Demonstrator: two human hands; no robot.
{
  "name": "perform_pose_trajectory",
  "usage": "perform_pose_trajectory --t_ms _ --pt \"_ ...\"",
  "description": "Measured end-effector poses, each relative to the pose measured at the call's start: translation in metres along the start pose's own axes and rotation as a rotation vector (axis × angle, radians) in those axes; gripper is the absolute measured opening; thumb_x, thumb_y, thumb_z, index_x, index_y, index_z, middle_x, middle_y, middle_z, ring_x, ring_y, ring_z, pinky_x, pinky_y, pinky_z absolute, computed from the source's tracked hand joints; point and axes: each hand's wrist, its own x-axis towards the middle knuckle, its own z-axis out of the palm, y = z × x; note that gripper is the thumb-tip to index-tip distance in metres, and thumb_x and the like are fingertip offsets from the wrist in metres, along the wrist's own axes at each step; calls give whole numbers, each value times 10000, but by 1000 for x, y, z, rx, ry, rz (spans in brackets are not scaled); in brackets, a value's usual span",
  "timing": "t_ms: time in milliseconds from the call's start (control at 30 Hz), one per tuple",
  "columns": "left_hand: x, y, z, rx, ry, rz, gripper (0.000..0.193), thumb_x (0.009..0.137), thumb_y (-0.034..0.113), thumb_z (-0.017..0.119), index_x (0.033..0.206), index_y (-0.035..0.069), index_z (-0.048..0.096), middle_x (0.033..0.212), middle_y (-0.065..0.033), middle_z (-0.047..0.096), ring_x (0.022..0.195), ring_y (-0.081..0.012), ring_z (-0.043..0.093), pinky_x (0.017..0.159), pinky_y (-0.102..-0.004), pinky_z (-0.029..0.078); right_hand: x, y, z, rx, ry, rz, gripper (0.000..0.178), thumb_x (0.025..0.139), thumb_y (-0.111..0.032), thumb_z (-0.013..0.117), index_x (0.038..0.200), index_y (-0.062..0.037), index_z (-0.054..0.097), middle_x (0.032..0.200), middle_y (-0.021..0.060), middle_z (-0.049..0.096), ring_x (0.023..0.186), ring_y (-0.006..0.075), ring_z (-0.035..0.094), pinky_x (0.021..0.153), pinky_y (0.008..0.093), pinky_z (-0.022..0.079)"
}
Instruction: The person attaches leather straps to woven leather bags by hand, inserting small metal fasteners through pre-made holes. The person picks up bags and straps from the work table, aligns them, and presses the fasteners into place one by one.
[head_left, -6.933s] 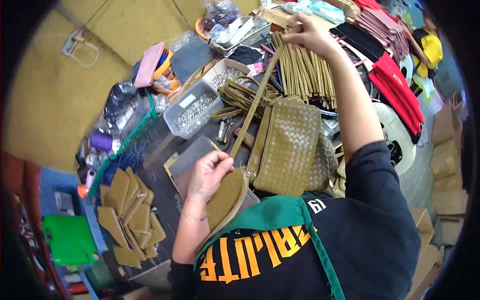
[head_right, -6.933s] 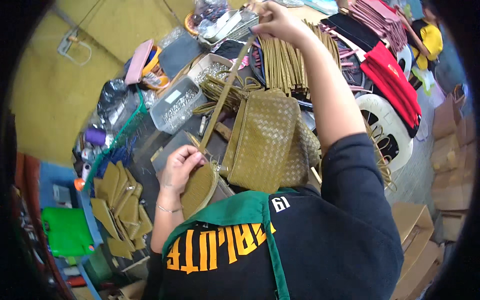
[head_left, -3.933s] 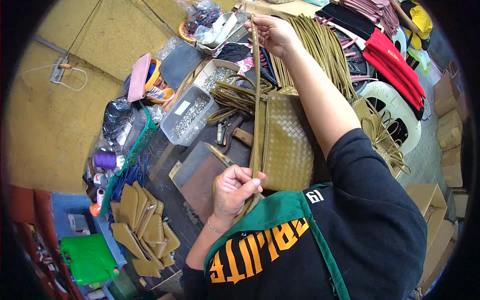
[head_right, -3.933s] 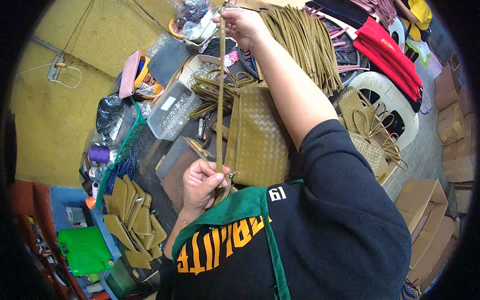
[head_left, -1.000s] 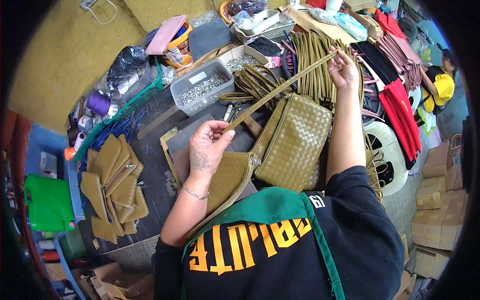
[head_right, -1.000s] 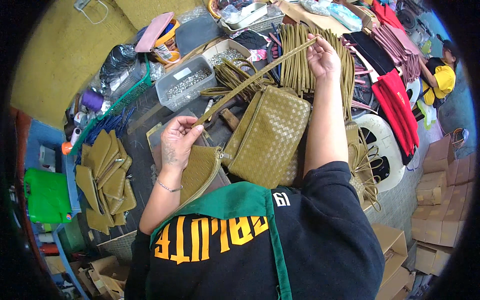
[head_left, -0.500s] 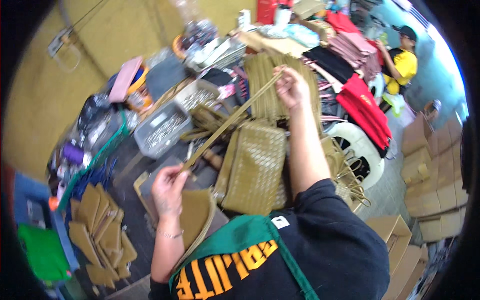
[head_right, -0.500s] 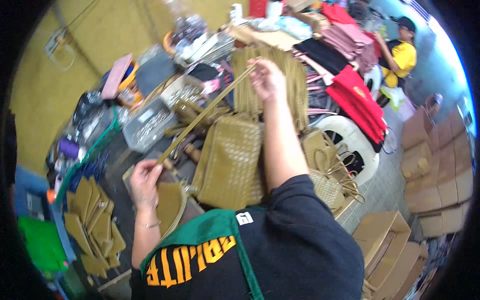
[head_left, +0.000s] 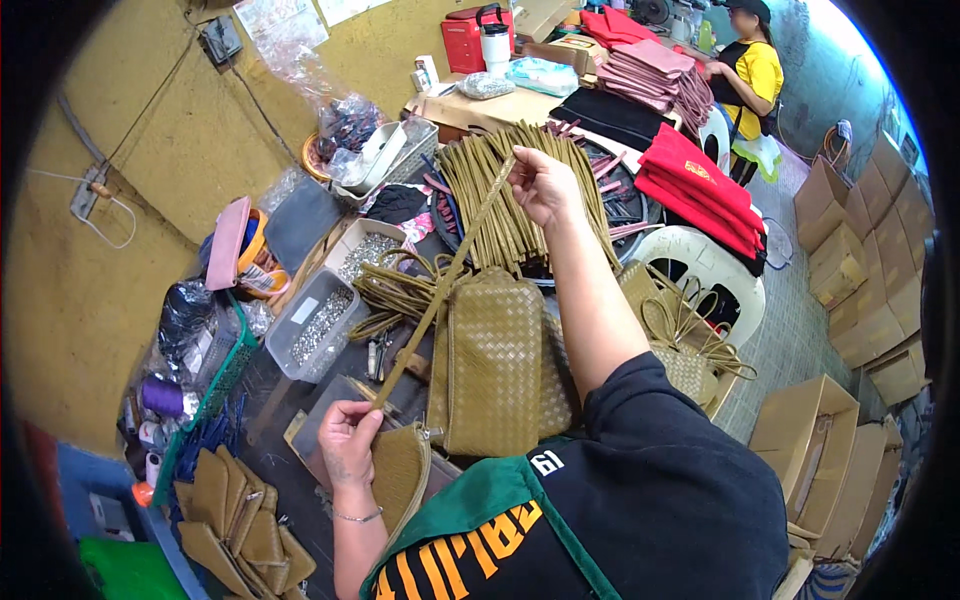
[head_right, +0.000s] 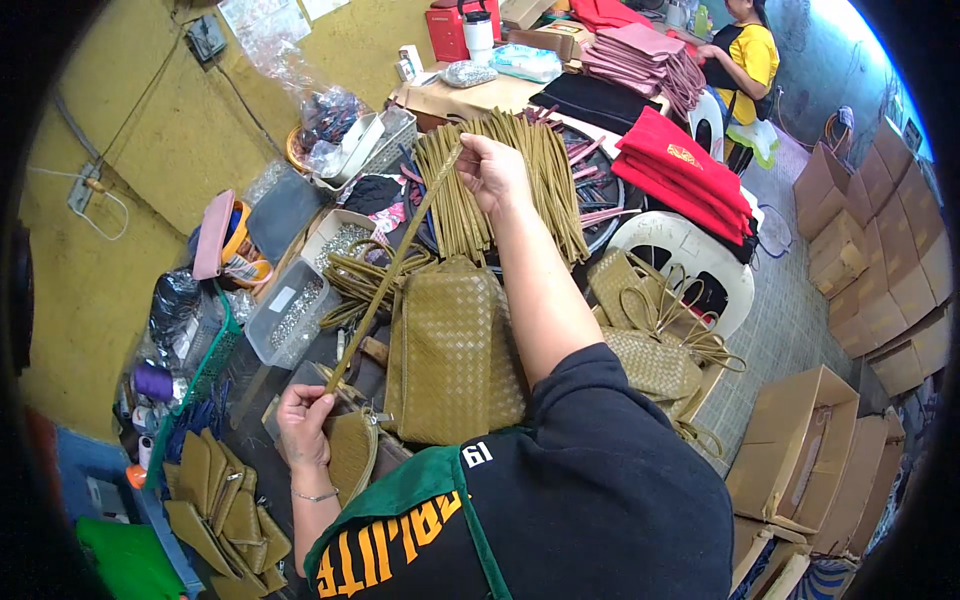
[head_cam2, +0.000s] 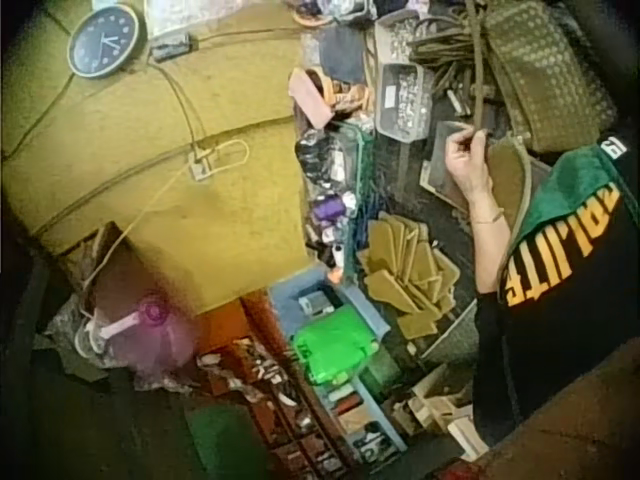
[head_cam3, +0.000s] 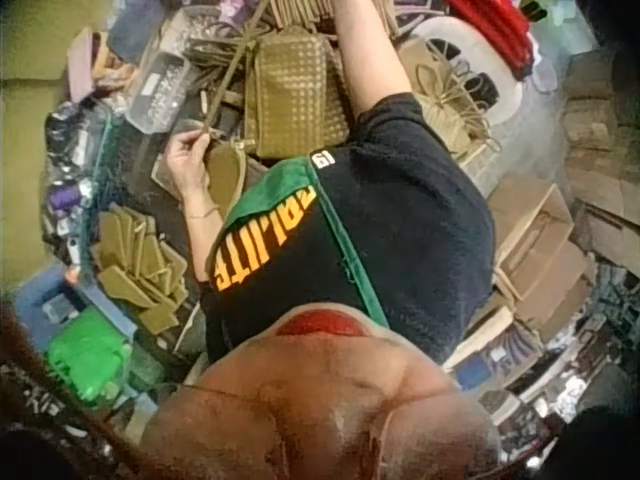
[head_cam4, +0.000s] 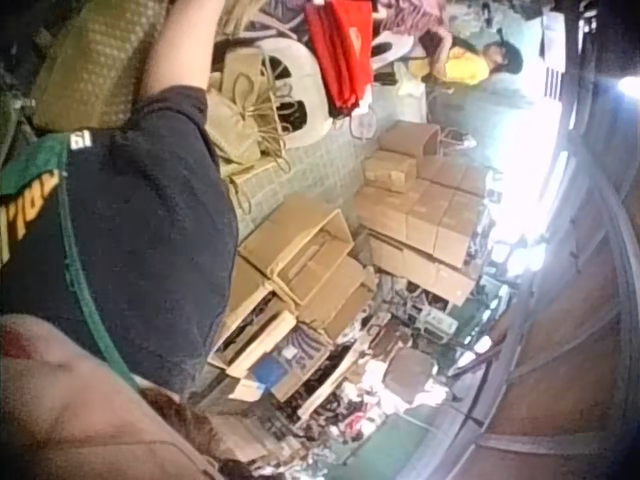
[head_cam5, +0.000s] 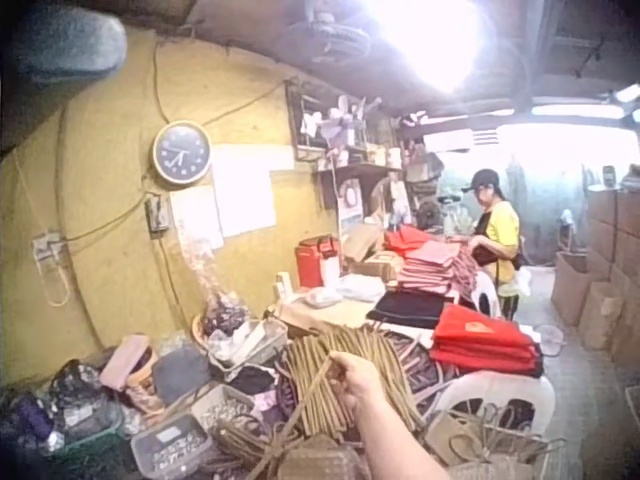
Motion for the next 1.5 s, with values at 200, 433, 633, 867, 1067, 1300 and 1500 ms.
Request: perform_pose_trajectory --t_ms 200,433,633,867,1067,1300,1500 --pt "-23 13 19 57 -253 162 197 609 -82 650 741 10 537 774 -71 569 723 -122 525 673 -238 424 25 9 -1 79 -61 106 77 742 -138 579 676 -103 563 557 -20 535 463 83 494 388 182 371" --pt "-27 15 22 114 -360 255 197 609 -50 674 729 10 529 744 -78 571 687 -127 530 635 -235 425 20 15 17 124 -21 115 148 738 -115 584 607 -86 522 518 -8 505 420 92 472 359 191 390" --pt "-28 16 22 178 -372 306 206 602 -38 682 724 12 525 728 -76 568 679 -134 533 628 -239 425 23 17 10 133 -40 89 88 739 -122 571 659 -106 539 566 -17 532 466 89 489 376 193 370" --pt "-32 22 24 -155 -283 37 140 725 -29 567 861 -31 534 759 -103 594 673 -117 568 629 -191 440 2 2 13 197 -89 18 119 767 -138 549 777 -26 510 706 91 578 523 155 539 445 211 438" --pt "-29 21 22 -173 -298 -86 175 806 50 468 945 -48 511 742 -109 609 662 -104 574 606 -180 438 -5 -9 10 152 16 -85 63 747 -110 600 732 -86 544 606 -1 547 514 72 479 449 190 342" --pt "-30 23 23 -180 -312 -81 167 804 46 466 936 -48 510 728 -104 603 658 -105 572 602 -180 438 -14 -17 20 -87 -138 -147 90 754 -23 536 843 -30 530 777 83 608 522 62 482 441 153 371" --pt "-30 23 22 -204 -311 -107 166 796 53 474 927 -44 507 719 -104 601 646 -106 569 594 -183 432 -11 -21 21 -204 -207 -264 286 749 21 522 1013 -32 425 837 151 603 560 75 537 430 133 412"
